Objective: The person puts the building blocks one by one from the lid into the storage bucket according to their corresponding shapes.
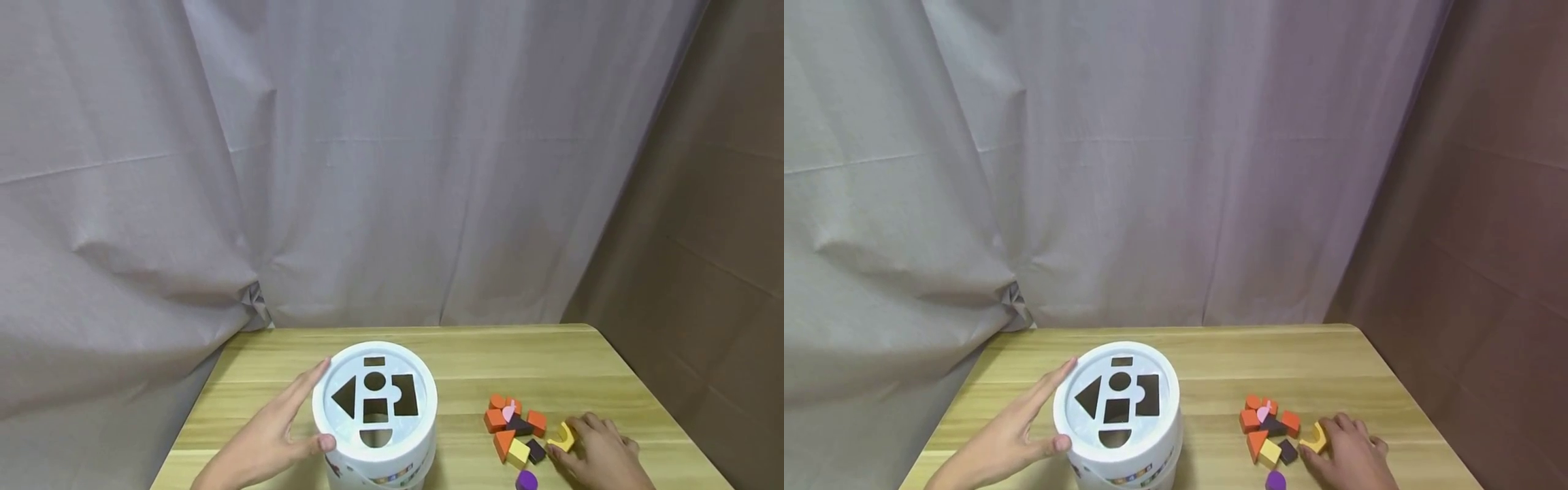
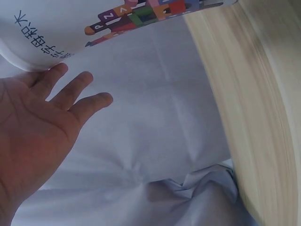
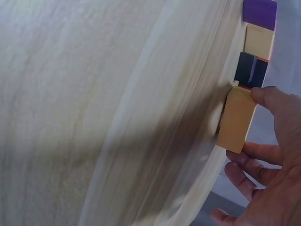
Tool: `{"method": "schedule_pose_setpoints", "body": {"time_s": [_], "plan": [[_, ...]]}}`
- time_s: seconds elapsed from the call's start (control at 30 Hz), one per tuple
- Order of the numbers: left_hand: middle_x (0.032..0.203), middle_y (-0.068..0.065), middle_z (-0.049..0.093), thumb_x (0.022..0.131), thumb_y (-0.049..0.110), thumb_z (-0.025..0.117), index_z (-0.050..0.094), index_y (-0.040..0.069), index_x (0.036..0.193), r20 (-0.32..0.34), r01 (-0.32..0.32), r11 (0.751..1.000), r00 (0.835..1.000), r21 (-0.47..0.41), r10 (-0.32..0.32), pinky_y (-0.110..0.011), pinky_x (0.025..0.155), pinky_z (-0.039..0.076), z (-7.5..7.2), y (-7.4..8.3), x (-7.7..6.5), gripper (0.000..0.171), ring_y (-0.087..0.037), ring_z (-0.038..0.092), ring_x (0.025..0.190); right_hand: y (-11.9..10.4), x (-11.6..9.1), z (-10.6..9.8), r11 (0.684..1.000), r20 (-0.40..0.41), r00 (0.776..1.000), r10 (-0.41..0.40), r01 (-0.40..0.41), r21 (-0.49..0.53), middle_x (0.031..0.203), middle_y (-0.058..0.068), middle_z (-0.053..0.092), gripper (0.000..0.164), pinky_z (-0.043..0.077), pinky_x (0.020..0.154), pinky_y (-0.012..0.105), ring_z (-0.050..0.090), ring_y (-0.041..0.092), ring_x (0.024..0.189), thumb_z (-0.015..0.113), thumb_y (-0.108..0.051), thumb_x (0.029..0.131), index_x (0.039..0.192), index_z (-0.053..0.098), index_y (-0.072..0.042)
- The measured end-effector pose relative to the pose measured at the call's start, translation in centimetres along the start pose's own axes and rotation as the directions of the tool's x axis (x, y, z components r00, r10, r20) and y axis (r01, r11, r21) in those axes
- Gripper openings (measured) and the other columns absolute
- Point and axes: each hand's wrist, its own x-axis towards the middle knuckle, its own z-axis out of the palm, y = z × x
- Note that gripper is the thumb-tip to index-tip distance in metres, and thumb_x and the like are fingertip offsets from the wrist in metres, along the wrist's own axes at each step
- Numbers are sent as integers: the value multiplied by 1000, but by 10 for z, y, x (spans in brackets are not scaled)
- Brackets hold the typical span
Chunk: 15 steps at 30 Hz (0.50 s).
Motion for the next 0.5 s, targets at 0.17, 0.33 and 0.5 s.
{"method": "schedule_pose_setpoints", "body": {"time_s": [0.17,0.33,0.5], "plan": [[169,10,22,82,57,78,12,40,163,-15,-19,1000,1000,3,19,-75,102,42,2,0,1,106,-40,35,149,-2,-5,-12,1000,-47,999,-12,12,-6,120,17,63,87,42,72,81,57,40,104,69,-76,78,126,65,-3],[169,12,22,81,57,79,12,42,162,-11,-3,1000,1000,11,4,-70,105,44,0,4,1,106,-32,35,150,-10,-12,-27,995,-227,970,-84,93,28,117,16,63,75,41,70,80,58,42,104,78,-64,78,122,67,-4],[168,14,22,80,58,79,12,44,162,1,25,1000,1000,5,-25,-68,107,44,-1,6,0,107,-28,33,151,-23,-15,-38,972,-424,886,-189,230,49,110,8,65,62,45,68,58,57,34,99,90,-46,72,117,70,-8]]}}
